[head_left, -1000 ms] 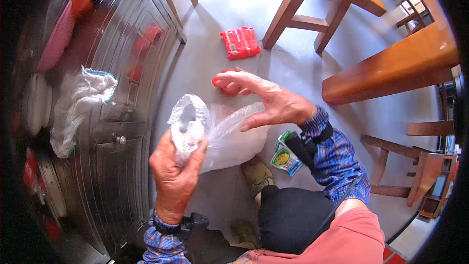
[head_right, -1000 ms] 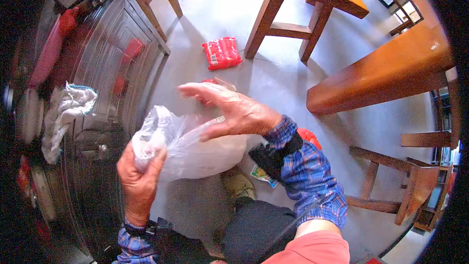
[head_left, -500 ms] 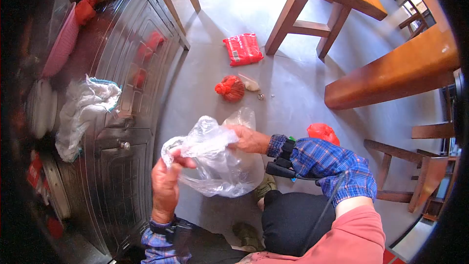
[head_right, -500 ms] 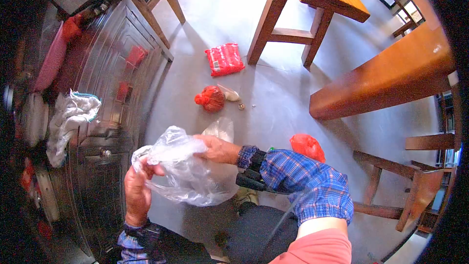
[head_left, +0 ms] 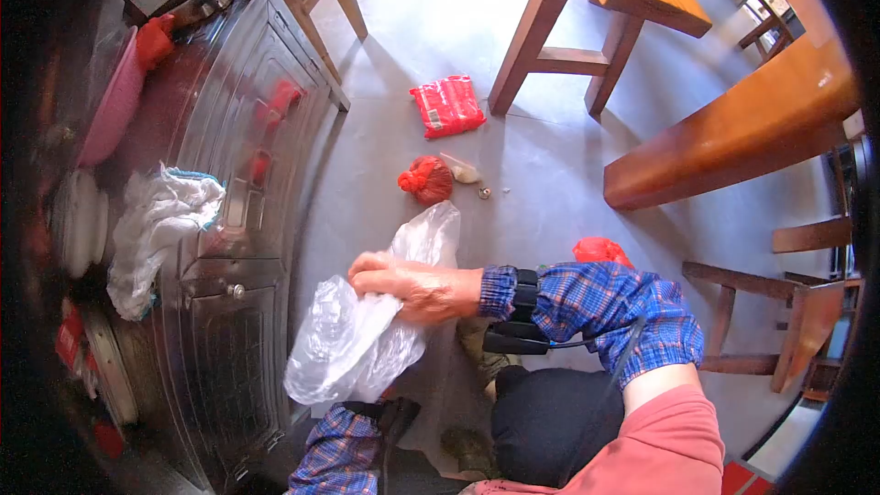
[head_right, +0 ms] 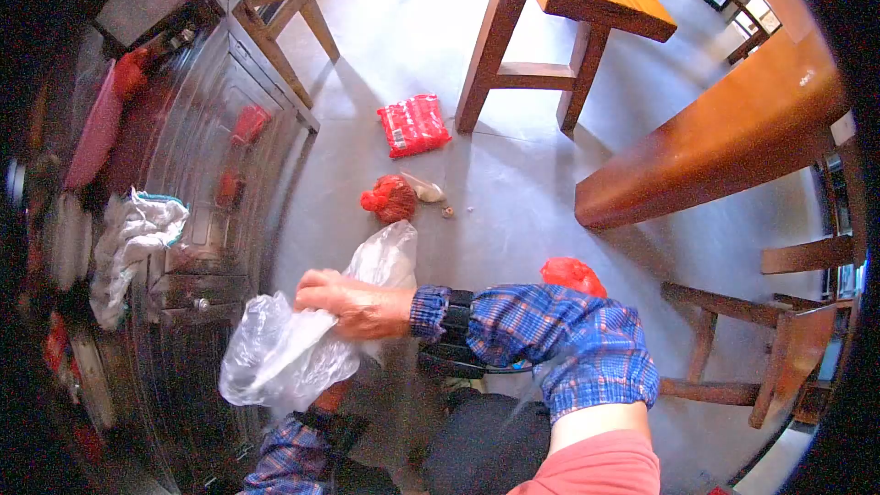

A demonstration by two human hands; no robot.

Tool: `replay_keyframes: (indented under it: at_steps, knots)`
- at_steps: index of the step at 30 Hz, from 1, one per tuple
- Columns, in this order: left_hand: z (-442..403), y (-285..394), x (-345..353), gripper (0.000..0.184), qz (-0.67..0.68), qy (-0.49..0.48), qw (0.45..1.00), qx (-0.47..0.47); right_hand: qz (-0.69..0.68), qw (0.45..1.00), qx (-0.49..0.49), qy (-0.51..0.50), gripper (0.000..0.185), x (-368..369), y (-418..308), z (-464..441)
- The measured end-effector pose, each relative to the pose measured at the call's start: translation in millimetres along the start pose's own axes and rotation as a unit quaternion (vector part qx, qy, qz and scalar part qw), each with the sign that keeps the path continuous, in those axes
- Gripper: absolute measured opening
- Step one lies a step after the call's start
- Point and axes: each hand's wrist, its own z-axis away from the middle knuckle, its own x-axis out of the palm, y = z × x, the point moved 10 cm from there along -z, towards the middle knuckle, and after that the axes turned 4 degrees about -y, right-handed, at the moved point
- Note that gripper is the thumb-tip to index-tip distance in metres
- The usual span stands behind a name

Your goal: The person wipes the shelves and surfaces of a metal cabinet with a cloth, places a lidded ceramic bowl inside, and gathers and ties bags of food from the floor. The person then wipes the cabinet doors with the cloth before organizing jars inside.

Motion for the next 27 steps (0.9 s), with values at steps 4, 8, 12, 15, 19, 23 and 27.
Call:
replay_keyframes:
  at_steps: [4,8,12,15,19,23,27]
  knots:
    - [-1,-35,-3,0.057,-0.04,0.007,0.999,-0.025,0.111,0.987,-0.082,0.085,0.059,-44,-4,12]
    - [3,-51,10,0.05,-0.108,-0.009,0.993,-0.043,0.15,0.988,-0.016,0.009,0.093,-37,29,29]
    - [-15,-26,5,0.045,-0.055,0.033,0.995,-0.08,0.089,0.995,-0.042,0.02,0.078,28,44,17]
    - [-20,-12,-18,0.059,0.066,0.144,0.986,-0.049,-0.051,0.998,0.013,0.036,0.054,22,60,13]
    - [-17,-31,-35,0.066,0.266,0.067,0.959,-0.068,-0.143,0.984,-0.027,0.101,0.033,0,39,11]
    - [11,-38,-46,0.048,0.248,0.044,0.963,-0.093,-0.124,0.988,-0.092,0.015,0.026,7,-8,-1]
    - [0,-19,-42,0.044,0.213,0.084,0.97,-0.083,0.07,0.985,-0.08,-0.133,0.037,21,-43,-2]
